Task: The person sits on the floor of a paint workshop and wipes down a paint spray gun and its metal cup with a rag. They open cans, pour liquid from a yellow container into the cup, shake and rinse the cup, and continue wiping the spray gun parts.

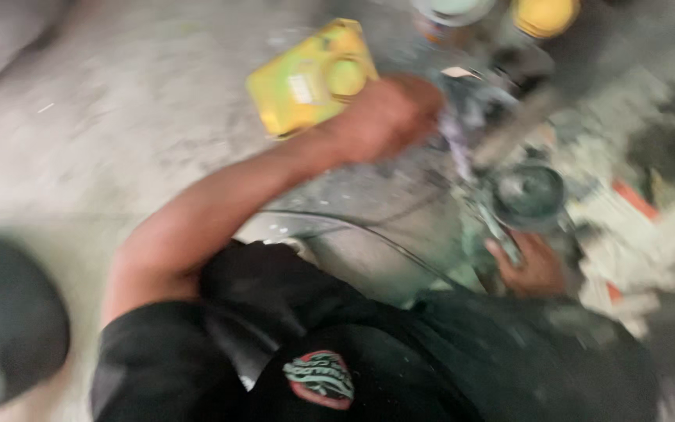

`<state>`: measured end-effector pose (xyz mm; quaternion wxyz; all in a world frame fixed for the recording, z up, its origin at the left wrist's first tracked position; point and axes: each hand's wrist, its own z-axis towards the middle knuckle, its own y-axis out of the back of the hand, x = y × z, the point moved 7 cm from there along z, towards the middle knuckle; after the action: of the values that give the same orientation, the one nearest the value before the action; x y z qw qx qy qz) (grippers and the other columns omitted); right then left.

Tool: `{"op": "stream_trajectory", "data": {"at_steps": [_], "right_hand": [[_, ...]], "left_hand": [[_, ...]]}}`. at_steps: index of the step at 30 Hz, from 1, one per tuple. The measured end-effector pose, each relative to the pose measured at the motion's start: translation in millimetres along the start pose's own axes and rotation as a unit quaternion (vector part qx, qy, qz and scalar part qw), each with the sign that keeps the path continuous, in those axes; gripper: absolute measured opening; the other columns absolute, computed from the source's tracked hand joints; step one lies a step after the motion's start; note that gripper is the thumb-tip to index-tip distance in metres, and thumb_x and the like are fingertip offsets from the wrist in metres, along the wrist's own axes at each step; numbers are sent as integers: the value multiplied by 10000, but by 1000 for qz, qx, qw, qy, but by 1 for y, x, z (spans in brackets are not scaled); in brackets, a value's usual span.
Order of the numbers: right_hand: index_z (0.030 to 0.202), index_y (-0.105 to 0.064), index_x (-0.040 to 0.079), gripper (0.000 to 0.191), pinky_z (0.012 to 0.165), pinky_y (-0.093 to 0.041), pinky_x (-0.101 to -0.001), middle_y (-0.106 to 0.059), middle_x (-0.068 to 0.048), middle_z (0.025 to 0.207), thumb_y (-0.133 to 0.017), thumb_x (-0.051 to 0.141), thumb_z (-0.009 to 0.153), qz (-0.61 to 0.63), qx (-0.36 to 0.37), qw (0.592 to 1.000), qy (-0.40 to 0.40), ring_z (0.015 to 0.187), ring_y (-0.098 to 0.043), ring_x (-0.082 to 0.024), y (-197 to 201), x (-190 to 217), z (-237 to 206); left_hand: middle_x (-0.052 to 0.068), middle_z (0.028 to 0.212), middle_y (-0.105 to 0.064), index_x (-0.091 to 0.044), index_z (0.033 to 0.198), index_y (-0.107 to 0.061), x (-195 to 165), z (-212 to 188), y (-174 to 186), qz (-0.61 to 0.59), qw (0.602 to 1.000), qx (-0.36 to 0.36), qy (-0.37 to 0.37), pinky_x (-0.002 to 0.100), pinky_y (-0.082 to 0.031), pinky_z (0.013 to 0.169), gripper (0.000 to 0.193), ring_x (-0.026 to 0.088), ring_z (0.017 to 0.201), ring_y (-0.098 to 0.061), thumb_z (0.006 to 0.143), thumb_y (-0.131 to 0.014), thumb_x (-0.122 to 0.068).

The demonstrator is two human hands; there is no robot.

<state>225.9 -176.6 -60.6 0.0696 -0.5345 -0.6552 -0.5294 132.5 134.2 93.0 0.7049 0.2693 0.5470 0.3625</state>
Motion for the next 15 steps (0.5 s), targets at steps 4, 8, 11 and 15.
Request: {"op": "stream_trajectory", "data": {"at_steps": [4,8,11,15], "right_hand": [[1321,-667,92,435,901,-520,-482,-695,-205,1250,-712,339,967,-14,-76,993,86,1131,-663,-408,14,16,-11],[1406,-614,64,518,921,-506,-472,-670,-235,1286,-705,306,957,29,-43,996,69,1140,-658,-396,20,20,-10],[1440,-572,40,556,979,-511,-439,-657,-232,1293,-697,278,954,49,-28,990,131,1157,-664,-368,34,31,-9],[1327,-614,27,409,959,-535,-365,-663,-208,1271,-707,210,973,-3,-27,970,241,1105,-679,-301,51,41,-12]], "left_hand": [[149,971,-655,-28,1071,-632,-1,-3,5,-42,999,-4,31,491,-550,816,160,372,943,-667,970,-717,-117],[167,1060,-670,-29,1162,-655,-15,-8,-47,-23,997,71,20,464,-575,861,295,359,1024,-663,891,-729,-119],[214,1249,-631,-32,1297,-614,-24,-8,-88,9,995,100,-15,453,-555,991,543,376,1159,-634,787,-758,-150],[222,1258,-607,-47,1246,-582,-42,5,-134,23,996,87,-2,511,-548,889,683,431,1138,-622,656,-833,-281]]}}
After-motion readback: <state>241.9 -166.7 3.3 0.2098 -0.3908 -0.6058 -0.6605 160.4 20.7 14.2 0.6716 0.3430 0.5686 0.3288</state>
